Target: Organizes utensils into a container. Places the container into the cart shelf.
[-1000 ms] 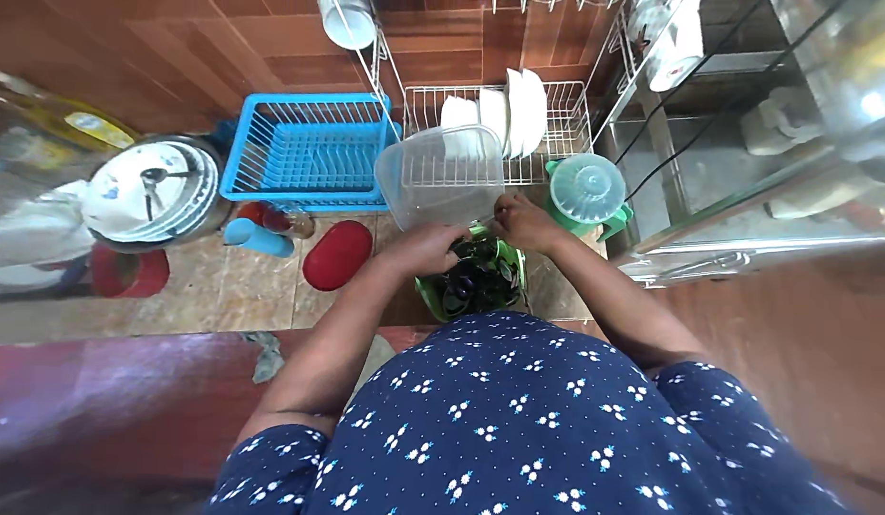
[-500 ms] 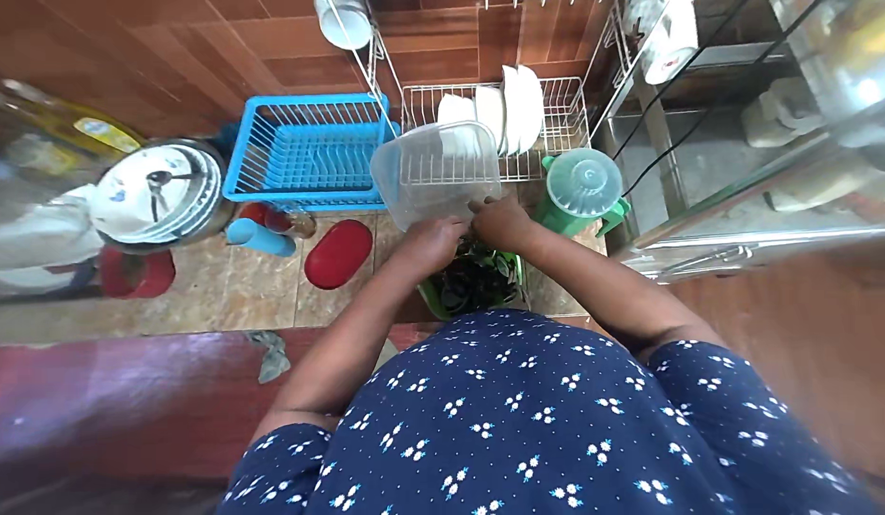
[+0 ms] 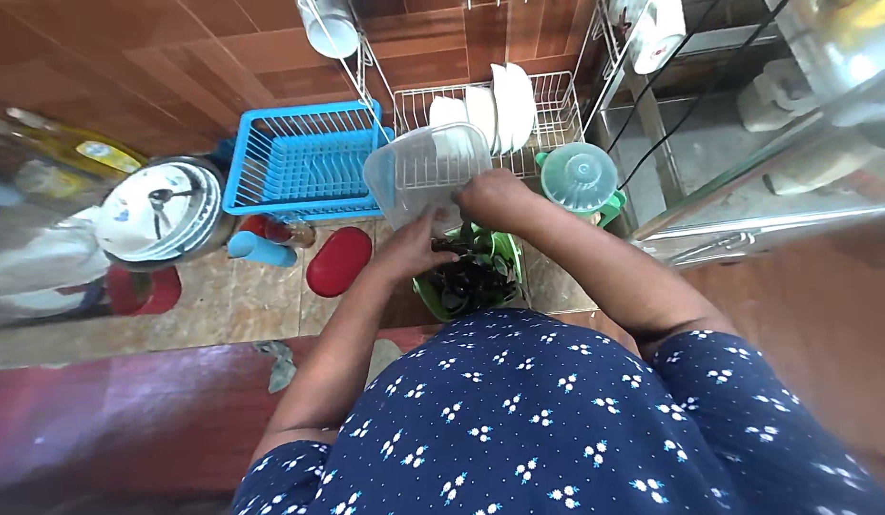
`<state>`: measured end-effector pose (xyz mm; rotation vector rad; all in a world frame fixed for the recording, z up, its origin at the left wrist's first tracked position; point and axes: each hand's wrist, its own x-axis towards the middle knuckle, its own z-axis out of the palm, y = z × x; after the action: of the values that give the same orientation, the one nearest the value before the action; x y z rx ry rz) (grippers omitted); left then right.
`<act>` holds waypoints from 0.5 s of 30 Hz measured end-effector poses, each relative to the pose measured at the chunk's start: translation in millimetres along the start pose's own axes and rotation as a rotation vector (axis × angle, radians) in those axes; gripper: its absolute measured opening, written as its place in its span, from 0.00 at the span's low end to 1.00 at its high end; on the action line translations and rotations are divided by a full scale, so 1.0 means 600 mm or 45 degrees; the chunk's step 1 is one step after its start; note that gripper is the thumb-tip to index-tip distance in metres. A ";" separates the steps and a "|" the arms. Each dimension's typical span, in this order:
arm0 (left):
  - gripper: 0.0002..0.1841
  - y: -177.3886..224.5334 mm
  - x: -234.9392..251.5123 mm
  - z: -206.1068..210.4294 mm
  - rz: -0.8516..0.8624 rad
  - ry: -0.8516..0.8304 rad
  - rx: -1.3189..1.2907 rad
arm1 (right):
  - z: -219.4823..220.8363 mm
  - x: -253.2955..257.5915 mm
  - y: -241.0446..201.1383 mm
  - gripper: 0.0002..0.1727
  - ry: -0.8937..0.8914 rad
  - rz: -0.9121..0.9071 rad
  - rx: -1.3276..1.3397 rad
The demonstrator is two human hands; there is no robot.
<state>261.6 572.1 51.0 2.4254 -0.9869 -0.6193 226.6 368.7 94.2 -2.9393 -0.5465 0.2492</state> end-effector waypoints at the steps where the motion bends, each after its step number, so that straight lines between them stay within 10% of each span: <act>1: 0.50 0.002 0.001 0.001 -0.009 0.037 -0.014 | 0.008 0.002 -0.006 0.12 0.015 -0.055 0.058; 6: 0.46 -0.003 0.012 0.002 0.052 0.000 0.028 | 0.048 0.016 0.024 0.16 0.061 -0.277 0.631; 15: 0.24 0.011 0.061 -0.016 0.075 -0.280 0.120 | 0.104 -0.023 0.077 0.22 -0.153 0.070 0.357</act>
<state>287.0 543.5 53.3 2.4376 -1.1957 -0.8501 218.1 327.4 27.7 -2.6815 -0.4080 0.4703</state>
